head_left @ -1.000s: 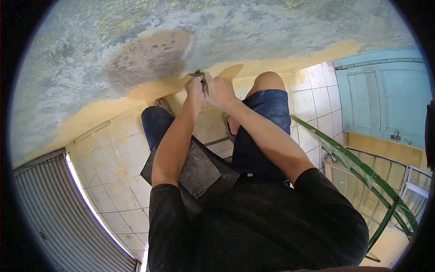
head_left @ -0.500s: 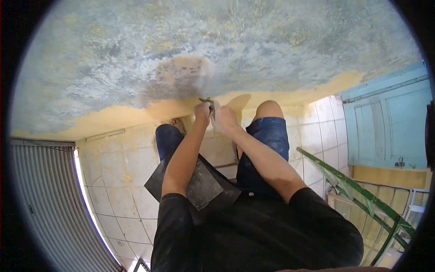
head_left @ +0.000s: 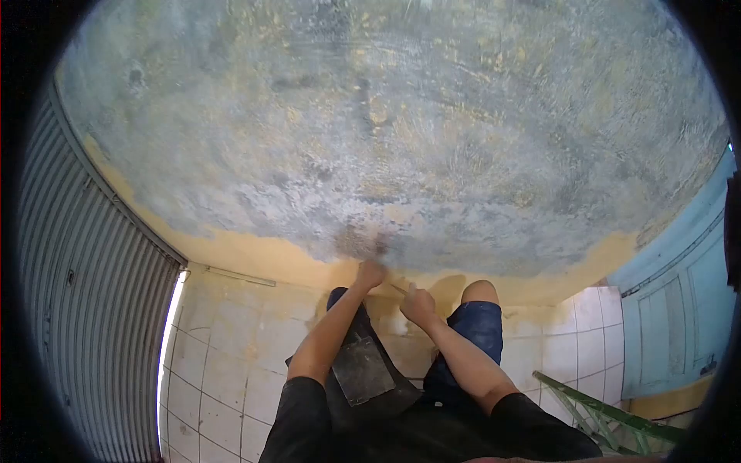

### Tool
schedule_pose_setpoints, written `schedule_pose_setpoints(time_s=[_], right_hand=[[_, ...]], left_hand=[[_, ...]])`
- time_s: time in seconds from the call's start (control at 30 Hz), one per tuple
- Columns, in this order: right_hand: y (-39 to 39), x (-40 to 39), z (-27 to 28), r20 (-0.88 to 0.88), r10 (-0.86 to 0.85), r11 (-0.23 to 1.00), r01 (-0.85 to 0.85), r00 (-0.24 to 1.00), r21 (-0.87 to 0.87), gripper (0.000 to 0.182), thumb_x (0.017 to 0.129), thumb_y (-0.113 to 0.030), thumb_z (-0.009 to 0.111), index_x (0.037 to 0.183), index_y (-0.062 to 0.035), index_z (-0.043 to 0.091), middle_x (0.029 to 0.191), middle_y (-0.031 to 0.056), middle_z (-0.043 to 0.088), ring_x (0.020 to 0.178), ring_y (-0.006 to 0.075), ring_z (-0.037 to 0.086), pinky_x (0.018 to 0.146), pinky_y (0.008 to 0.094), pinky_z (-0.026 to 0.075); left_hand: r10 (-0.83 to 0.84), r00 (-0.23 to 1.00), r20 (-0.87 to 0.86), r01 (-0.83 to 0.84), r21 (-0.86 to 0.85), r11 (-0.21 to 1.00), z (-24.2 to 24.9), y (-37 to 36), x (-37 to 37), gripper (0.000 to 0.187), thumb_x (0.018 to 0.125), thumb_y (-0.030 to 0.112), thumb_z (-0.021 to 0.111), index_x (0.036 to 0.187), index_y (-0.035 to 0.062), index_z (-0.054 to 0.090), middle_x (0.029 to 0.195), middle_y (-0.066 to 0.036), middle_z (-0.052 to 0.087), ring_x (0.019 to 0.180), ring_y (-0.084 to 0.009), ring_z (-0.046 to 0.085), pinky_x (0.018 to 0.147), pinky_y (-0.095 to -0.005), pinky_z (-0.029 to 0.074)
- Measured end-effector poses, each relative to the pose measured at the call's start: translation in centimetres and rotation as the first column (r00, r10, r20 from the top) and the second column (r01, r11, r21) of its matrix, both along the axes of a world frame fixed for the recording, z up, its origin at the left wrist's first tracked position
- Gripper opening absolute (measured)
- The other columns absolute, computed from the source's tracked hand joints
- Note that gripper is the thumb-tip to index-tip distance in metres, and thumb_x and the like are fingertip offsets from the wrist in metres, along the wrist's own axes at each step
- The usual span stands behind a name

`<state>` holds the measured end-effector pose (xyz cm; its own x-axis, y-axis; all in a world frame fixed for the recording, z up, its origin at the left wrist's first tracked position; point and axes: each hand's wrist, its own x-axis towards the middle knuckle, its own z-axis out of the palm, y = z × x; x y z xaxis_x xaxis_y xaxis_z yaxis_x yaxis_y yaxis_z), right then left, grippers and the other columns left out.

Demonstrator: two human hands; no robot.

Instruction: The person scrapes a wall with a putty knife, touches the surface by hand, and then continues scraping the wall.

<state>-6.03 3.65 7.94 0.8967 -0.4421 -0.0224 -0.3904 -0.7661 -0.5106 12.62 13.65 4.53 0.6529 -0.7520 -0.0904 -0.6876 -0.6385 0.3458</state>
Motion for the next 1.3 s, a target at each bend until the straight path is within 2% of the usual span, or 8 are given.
schedule_pose_setpoints(time_s=[0.17,0.23,0.43,0.67,0.8,0.9,1.1,1.3], right_hand=[[0.4,-0.7,0.9,-0.107,0.08,0.996,-0.084,0.991,-0.036,0.031,0.076,-0.017,0.057,0.099,0.0043,0.056,0.084,0.0274,0.067,0.083,0.0442,0.066,0.075,0.0511,0.053],[0.4,-0.7,0.7,-0.279,0.135,0.988,-0.15,0.951,-0.033,0.029,0.077,-0.014,0.057,0.098,0.0034,0.066,0.098,0.0263,0.067,0.093,0.0397,0.067,0.081,0.0446,0.055],[1.0,-0.9,1.8,-0.409,0.189,0.976,-0.217,0.893,-0.023,0.03,0.076,-0.018,0.059,0.095,0.0021,0.071,0.103,0.0248,0.068,0.097,0.0375,0.067,0.083,0.0437,0.054],[0.4,-1.1,1.0,-0.402,0.296,0.947,-0.321,0.867,0.004,0.031,0.072,-0.018,0.057,0.09,0.005,0.069,0.093,0.0287,0.067,0.091,0.0407,0.067,0.082,0.0461,0.054],[0.5,-1.2,2.3,-0.411,0.331,0.927,-0.374,0.849,-0.026,0.029,0.072,-0.016,0.057,0.09,0.0039,0.069,0.093,0.027,0.068,0.092,0.0397,0.067,0.082,0.0459,0.054],[0.3,-1.7,3.4,-0.405,0.317,0.931,-0.362,0.857,-0.037,0.028,0.072,-0.014,0.058,0.09,0.0028,0.07,0.093,0.0254,0.069,0.092,0.0384,0.068,0.081,0.0453,0.054],[-1.2,-2.0,3.2,-0.296,0.28,0.944,-0.318,0.913,-0.085,0.025,0.07,-0.015,0.058,0.082,0.0031,0.07,0.084,0.026,0.068,0.083,0.0392,0.069,0.074,0.046,0.055],[-2.7,-2.7,2.8,-0.351,0.282,0.952,-0.306,0.893,-0.013,0.034,0.079,-0.027,0.06,0.091,0.0037,0.067,0.091,0.0285,0.067,0.09,0.0422,0.065,0.08,0.0485,0.052]], left_hand=[[0.15,0.989,0.012,-0.147,-0.139,0.979,3.3,5.6,1.2,0.05,0.082,0.037,0.069,0.108,-0.0063,0.065,0.103,-0.025,0.068,0.092,-0.0365,0.067,0.08,-0.0402,0.054],[0.253,0.942,-0.219,-0.33,-0.484,0.81,3.8,7.3,-0.2,0.048,0.084,0.035,0.066,0.113,-0.0039,0.065,0.099,-0.025,0.069,0.092,-0.0368,0.068,0.083,-0.042,0.053],[0.426,0.849,-0.312,-0.526,-0.428,0.735,4.3,9.6,-0.9,0.05,0.084,0.033,0.067,0.112,-0.0087,0.063,0.097,-0.026,0.069,0.093,-0.0343,0.069,0.084,-0.0407,0.053],[0.364,0.923,-0.123,-0.384,-0.266,0.884,4.6,10.4,-0.6,0.048,0.082,0.035,0.068,0.109,-0.0052,0.066,0.105,-0.026,0.067,0.101,-0.0366,0.066,0.089,-0.0409,0.051],[0.328,0.935,-0.137,-0.355,-0.334,0.873,3.5,10.2,-0.3,0.049,0.082,0.035,0.069,0.11,-0.0041,0.066,0.108,-0.026,0.066,0.103,-0.0368,0.064,0.09,-0.0414,0.05],[0.31,0.939,-0.151,-0.329,-0.121,0.937,3.6,9.9,0.3,0.046,0.08,0.037,0.07,0.106,-0.0011,0.069,0.103,-0.025,0.068,0.099,-0.0369,0.065,0.087,-0.0425,0.051],[0.175,0.966,-0.191,-0.186,-0.04,0.982,3.8,8.6,0.3,0.039,0.078,0.037,0.072,0.086,-0.0013,0.071,0.09,-0.026,0.068,0.087,-0.0387,0.066,0.078,-0.0433,0.052],[0.147,0.989,0.02,-0.136,-0.27,0.953,4.9,6.6,-1.8,0.038,0.085,0.036,0.067,0.069,0.0011,0.066,0.071,-0.022,0.063,0.073,-0.0405,0.062,0.066,-0.048,0.048]])
